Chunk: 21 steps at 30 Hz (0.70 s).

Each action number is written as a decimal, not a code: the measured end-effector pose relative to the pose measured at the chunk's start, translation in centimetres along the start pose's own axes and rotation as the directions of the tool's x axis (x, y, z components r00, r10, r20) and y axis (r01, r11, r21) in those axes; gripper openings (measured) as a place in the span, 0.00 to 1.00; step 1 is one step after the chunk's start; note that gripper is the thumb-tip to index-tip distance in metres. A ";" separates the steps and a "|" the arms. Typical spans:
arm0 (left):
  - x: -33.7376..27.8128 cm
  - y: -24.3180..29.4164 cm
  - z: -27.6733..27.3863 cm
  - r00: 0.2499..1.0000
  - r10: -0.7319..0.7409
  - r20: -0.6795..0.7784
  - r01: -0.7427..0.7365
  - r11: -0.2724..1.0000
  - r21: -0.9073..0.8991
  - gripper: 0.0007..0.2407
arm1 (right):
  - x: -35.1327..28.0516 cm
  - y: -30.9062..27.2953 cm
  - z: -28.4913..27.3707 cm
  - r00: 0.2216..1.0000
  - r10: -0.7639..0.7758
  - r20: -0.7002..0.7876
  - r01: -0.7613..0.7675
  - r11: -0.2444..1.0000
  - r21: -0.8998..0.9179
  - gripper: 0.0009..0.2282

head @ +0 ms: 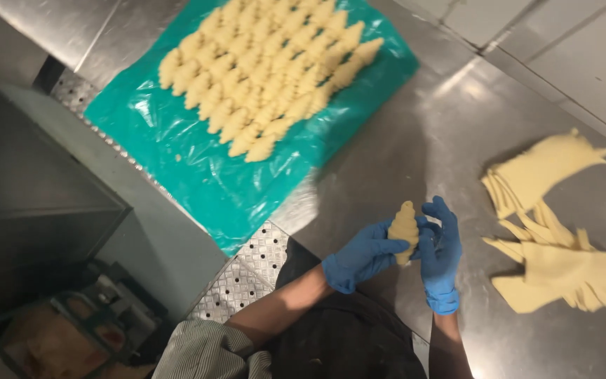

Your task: Rolling pre-cut dough triangles into croissant shapes and arranging them on a tray.

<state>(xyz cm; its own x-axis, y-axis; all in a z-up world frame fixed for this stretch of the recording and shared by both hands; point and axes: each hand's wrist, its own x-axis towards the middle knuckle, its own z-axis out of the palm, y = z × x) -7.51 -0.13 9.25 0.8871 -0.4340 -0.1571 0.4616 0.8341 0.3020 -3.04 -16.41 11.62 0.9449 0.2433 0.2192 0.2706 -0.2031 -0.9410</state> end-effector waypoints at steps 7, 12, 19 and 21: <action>-7.7 8.0 -7.1 0.924 0.327 -0.199 -0.268 0.924 0.272 0.25 | 0.2 -0.1 5.7 0.999 0.011 0.052 -0.019 0.988 0.150 0.24; -14.9 18.6 -10.4 0.597 0.745 -0.297 -0.004 0.373 0.928 0.26 | -1.7 2.1 6.0 0.978 0.194 -0.077 -0.177 0.967 0.182 0.20; -13.9 20.5 -13.7 0.607 0.793 -0.057 0.364 -0.214 0.907 0.26 | -2.1 2.3 6.8 0.964 0.239 -0.116 -0.211 0.954 0.212 0.25; -13.5 20.6 -13.6 0.616 0.781 0.102 0.387 -0.413 0.825 0.27 | -2.0 2.2 6.8 0.965 0.221 -0.140 -0.193 0.963 0.188 0.25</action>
<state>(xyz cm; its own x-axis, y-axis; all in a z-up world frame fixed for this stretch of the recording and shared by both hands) -9.96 27.50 4.75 0.9073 0.3492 0.2344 0.1527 -0.7929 0.5899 -5.59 -10.86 7.34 0.9976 0.0576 0.0396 0.0433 -0.0641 -0.9970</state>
